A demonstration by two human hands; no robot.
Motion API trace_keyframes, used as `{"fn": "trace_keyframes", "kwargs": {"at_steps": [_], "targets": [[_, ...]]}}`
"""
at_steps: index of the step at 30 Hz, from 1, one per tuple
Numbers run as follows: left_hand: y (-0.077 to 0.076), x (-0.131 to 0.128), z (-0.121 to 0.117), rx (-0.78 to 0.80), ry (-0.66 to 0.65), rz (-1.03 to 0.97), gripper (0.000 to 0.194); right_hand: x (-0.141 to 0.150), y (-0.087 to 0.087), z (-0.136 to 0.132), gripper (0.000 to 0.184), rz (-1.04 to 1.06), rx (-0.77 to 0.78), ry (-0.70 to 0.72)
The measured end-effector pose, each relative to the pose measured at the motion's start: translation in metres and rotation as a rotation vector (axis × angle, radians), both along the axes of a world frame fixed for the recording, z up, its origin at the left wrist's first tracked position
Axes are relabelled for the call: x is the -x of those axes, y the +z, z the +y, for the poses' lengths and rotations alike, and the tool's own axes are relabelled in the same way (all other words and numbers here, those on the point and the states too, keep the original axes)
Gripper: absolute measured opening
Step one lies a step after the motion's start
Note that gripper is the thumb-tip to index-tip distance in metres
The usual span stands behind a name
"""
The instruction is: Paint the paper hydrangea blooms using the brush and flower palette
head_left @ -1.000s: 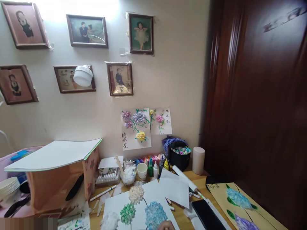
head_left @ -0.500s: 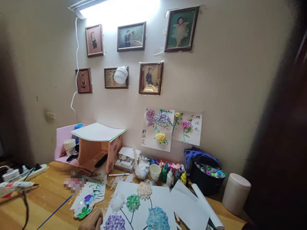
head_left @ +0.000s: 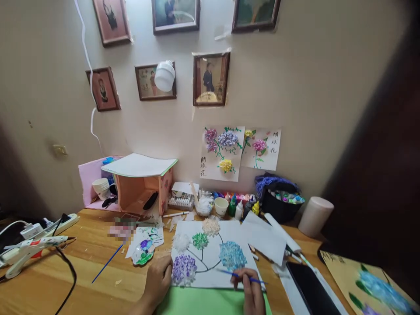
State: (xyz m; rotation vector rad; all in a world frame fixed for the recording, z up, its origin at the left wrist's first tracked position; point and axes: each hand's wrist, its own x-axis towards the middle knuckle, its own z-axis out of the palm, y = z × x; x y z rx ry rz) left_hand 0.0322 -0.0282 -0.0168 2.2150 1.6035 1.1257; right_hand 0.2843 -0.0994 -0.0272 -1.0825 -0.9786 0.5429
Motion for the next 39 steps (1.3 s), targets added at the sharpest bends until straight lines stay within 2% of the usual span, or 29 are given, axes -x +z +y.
{"fn": "trace_keyframes", "kwargs": {"at_steps": [3, 6, 12, 16, 20, 24, 27, 29, 30, 31, 33, 34, 36, 39], "targets": [[0.002, 0.003, 0.001, 0.065, 0.006, -0.126, 0.022, -0.001, -0.009, 0.001, 0.022, 0.008, -0.062, -0.105], [0.004, 0.004, 0.003, 0.148, -0.011, -0.246, 0.021, 0.005, -0.008, -0.003, 0.02, -0.013, -0.037, -0.13], [0.004, 0.005, 0.007, 0.3, -0.061, -0.335, 0.02, 0.031, 0.006, 0.01, 0.014, -0.071, -0.084, 0.04], [0.004, 0.003, 0.007, 0.33, -0.053, -0.377, 0.019, 0.04, 0.004, 0.026, 0.012, -0.071, -0.125, 0.148], [0.006, 0.005, 0.006, 0.333, -0.05, -0.388, 0.02, 0.038, -0.001, 0.032, 0.011, 0.036, -0.038, 0.148], [0.026, 0.022, 0.013, 0.253, -0.034, -0.211, 0.021, 0.034, -0.003, 0.03, 0.009, 0.094, 0.029, 0.164], [0.046, 0.047, 0.025, 0.24, 0.048, -0.052, 0.018, 0.034, -0.003, 0.027, 0.009, 0.082, 0.029, 0.196], [0.053, 0.067, 0.033, 0.276, 0.123, -0.008, 0.016, 0.034, -0.003, 0.026, 0.009, 0.061, 0.013, 0.206], [0.054, 0.077, 0.036, 0.296, 0.159, 0.036, 0.025, 0.034, -0.002, 0.025, 0.008, 0.054, 0.003, 0.206], [0.053, 0.086, 0.038, 0.331, 0.175, 0.096, 0.043, 0.034, -0.002, 0.025, 0.008, 0.051, -0.003, 0.207], [0.047, 0.1, 0.039, 0.425, 0.15, 0.211, 0.078, 0.034, -0.002, 0.025, 0.008, 0.055, -0.004, 0.2], [0.044, 0.104, 0.039, 0.462, 0.127, 0.266, 0.09, 0.034, -0.002, 0.025, 0.008, 0.061, 0.003, 0.195], [0.038, 0.109, 0.038, 0.501, 0.107, 0.356, 0.1, 0.033, -0.002, 0.025, 0.007, 0.068, 0.017, 0.187], [0.035, 0.11, 0.036, 0.53, 0.111, 0.433, 0.096, 0.033, -0.003, 0.025, 0.008, 0.073, 0.017, 0.182]]}}
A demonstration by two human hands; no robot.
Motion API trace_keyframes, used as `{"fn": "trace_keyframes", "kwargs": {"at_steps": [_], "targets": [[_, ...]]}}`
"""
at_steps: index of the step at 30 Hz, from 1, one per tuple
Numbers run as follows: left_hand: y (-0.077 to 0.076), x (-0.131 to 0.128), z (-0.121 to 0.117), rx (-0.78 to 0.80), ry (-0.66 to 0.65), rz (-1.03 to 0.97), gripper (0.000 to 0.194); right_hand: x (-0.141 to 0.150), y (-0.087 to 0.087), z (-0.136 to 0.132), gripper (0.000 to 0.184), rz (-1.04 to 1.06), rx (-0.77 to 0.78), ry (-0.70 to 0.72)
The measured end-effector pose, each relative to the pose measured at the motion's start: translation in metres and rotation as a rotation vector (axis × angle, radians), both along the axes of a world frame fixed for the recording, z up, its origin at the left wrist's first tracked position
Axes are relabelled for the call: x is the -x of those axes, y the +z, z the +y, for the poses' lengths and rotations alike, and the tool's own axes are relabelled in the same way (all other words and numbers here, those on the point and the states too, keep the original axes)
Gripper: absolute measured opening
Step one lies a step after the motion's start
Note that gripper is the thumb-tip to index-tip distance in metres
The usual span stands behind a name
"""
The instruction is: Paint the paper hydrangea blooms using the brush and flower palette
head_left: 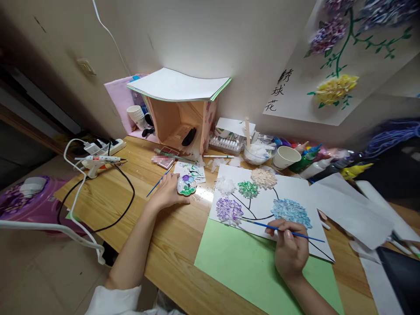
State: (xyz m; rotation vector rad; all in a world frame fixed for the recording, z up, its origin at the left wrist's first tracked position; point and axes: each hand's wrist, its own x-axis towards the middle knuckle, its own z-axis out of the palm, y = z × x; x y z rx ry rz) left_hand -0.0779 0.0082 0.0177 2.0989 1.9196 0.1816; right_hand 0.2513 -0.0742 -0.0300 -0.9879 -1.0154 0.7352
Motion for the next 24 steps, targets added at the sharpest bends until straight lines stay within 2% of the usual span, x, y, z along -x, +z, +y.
{"fn": "trace_keyframes", "kwargs": {"at_steps": [8, 13, 16, 20, 24], "targets": [[-0.001, 0.0, 0.004, 0.006, -0.034, -0.031, 0.081, 0.003, 0.004, -0.001, 0.008, -0.014, -0.026, 0.012], [-0.004, 0.004, 0.006, 0.028, -0.058, -0.102, 0.085, 0.004, 0.005, 0.0, 0.008, -0.016, -0.056, 0.019], [-0.002, 0.01, 0.007, 0.094, -0.05, -0.241, 0.085, 0.004, 0.005, 0.0, 0.008, -0.012, -0.055, 0.012], [0.0, 0.019, 0.009, 0.203, 0.054, -0.549, 0.081, 0.003, 0.004, -0.001, 0.009, -0.006, -0.022, 0.001], [-0.002, 0.02, 0.013, 0.209, 0.203, -0.758, 0.058, 0.002, 0.003, -0.001, 0.01, -0.001, -0.002, -0.006]]}}
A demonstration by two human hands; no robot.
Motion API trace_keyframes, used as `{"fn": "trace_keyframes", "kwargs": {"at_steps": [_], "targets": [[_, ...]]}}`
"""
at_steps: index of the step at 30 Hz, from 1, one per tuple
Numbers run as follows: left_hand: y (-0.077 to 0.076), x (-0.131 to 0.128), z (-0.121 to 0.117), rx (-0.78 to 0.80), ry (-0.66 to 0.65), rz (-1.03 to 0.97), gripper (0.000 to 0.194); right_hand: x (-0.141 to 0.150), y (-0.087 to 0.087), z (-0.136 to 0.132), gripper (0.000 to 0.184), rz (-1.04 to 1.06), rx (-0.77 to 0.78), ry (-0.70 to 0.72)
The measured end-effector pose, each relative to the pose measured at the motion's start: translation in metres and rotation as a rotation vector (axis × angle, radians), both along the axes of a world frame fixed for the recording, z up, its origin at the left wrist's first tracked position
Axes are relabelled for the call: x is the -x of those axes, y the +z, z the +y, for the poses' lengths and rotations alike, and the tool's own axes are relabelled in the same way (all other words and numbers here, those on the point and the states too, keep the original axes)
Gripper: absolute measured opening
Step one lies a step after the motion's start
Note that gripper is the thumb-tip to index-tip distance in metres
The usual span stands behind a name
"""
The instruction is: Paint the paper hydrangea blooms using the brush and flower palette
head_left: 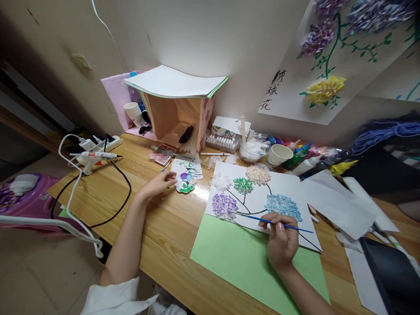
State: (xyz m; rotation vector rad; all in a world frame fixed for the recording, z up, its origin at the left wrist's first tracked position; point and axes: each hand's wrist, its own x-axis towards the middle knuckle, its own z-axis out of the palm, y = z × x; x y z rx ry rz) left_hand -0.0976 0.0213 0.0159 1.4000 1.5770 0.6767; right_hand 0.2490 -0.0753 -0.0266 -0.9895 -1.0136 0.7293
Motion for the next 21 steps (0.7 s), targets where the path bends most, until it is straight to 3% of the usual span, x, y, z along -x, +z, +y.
{"fn": "trace_keyframes", "kwargs": {"at_steps": [6, 12, 21], "targets": [[-0.01, -0.008, 0.006, -0.001, 0.172, 0.047, 0.04, 0.002, 0.0, 0.001, 0.01, -0.012, -0.014, -0.025], [-0.014, -0.006, 0.007, -0.009, 0.167, 0.04, 0.032, 0.0, -0.006, 0.003, 0.017, -0.083, -0.014, -0.111], [0.01, -0.02, 0.003, 0.077, 0.236, -0.13, 0.028, 0.002, -0.001, 0.006, 0.028, -0.362, -0.114, -0.088]]}}
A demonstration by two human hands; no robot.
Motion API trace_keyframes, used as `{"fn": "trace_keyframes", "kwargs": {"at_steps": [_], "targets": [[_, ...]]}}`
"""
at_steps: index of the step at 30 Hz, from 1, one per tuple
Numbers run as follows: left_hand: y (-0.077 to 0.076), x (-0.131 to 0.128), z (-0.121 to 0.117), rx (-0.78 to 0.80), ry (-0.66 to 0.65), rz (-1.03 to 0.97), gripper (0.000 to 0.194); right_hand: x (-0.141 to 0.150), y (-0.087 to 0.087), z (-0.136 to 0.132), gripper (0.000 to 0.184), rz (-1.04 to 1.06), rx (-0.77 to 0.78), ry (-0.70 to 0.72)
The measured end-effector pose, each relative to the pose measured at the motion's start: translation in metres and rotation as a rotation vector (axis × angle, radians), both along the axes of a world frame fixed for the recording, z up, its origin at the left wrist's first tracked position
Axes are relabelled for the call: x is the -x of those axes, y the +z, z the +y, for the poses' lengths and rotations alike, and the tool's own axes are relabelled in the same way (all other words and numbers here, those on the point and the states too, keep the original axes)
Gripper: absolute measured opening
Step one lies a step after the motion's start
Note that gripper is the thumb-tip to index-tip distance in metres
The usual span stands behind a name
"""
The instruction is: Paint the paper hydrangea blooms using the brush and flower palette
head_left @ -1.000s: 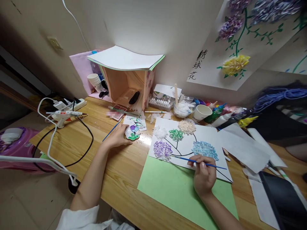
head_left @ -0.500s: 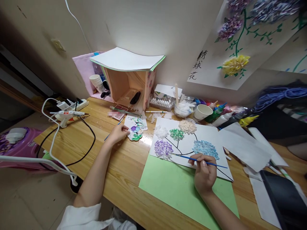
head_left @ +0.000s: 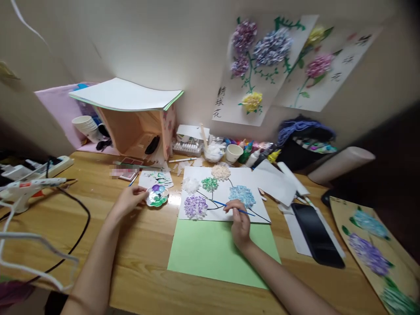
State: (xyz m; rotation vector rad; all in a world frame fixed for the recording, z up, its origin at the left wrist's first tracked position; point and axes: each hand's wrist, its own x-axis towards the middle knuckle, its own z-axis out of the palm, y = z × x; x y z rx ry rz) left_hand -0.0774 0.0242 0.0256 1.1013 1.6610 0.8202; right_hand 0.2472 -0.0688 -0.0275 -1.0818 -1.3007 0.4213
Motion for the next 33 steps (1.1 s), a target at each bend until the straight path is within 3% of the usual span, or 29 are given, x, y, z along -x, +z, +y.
{"fn": "trace_keyframes", "kwargs": {"at_steps": [2, 8, 15, 23, 29, 33], "targets": [[0.009, -0.006, -0.001, 0.028, 0.048, 0.004, 0.024, 0.002, 0.002, 0.001, 0.029, -0.009, 0.004, 0.004], [0.026, -0.033, -0.005, 0.032, 0.023, -0.129, 0.023, 0.005, 0.003, 0.006, 0.027, 0.03, 0.024, 0.011], [0.015, -0.075, -0.006, -0.005, 0.082, -0.298, 0.011, 0.002, -0.001, 0.011, 0.017, 0.062, 0.004, -0.048], [0.019, -0.125, -0.007, 0.09, 0.042, -0.382, 0.008, -0.004, -0.003, 0.019, 0.009, 0.189, -0.029, -0.145], [0.0, -0.128, -0.018, 0.025, -0.003, -0.405, 0.027, -0.004, -0.005, 0.013, 0.01, 0.28, -0.04, -0.12], [0.0, -0.127, -0.028, -0.001, -0.052, -0.339, 0.034, -0.004, -0.002, 0.004, 0.007, 0.297, -0.05, -0.108]]}}
